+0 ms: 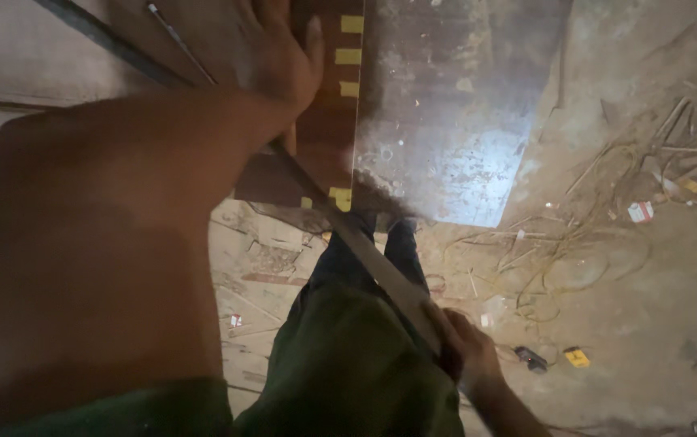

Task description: The person sands a wooden frame using a hand saw, moving it back and forth along the edges. They then use a pencil to mark the wood and continue sanding.

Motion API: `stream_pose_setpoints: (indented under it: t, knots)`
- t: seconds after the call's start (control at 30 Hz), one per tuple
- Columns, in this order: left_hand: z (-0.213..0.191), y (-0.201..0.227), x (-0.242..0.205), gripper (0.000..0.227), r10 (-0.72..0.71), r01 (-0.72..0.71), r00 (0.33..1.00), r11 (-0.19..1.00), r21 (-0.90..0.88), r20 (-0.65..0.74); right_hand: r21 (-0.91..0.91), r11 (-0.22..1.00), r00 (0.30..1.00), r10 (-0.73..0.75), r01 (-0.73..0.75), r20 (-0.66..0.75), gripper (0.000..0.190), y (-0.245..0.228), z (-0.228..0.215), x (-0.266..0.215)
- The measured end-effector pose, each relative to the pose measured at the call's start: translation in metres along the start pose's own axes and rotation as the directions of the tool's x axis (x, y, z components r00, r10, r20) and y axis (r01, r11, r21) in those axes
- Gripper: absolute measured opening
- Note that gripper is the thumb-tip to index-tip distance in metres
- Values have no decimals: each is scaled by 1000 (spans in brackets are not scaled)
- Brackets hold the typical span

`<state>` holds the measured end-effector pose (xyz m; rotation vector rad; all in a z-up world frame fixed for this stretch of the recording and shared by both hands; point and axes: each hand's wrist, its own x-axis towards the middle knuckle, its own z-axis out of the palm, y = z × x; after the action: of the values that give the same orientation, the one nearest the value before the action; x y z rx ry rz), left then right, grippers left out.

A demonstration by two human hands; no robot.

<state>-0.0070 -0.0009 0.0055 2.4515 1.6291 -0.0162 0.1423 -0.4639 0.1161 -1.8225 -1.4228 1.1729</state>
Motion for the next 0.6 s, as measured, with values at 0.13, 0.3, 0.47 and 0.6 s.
stream_pose_setpoints:
  t: [0.13, 0.3, 0.47, 0.6]
  knots:
    - [1, 3, 5, 85, -18, 15, 999, 998, -57, -49, 463, 601, 748, 611, -651, 260, 53, 5, 25, 31]
    - [-6, 8, 3, 80, 34, -41, 997, 994, -99, -75, 5, 988, 980, 153, -155, 124, 77, 2, 30, 31]
    - [-28, 13, 4, 65, -44, 43, 989, 999, 12, 142, -38, 986, 978, 163, -160, 132, 81, 6, 1, -10]
    - [-44, 35, 3, 80, 12, -18, 996, 997, -70, -87, -76, 996, 998, 48, -45, 34, 79, -1, 24, 13]
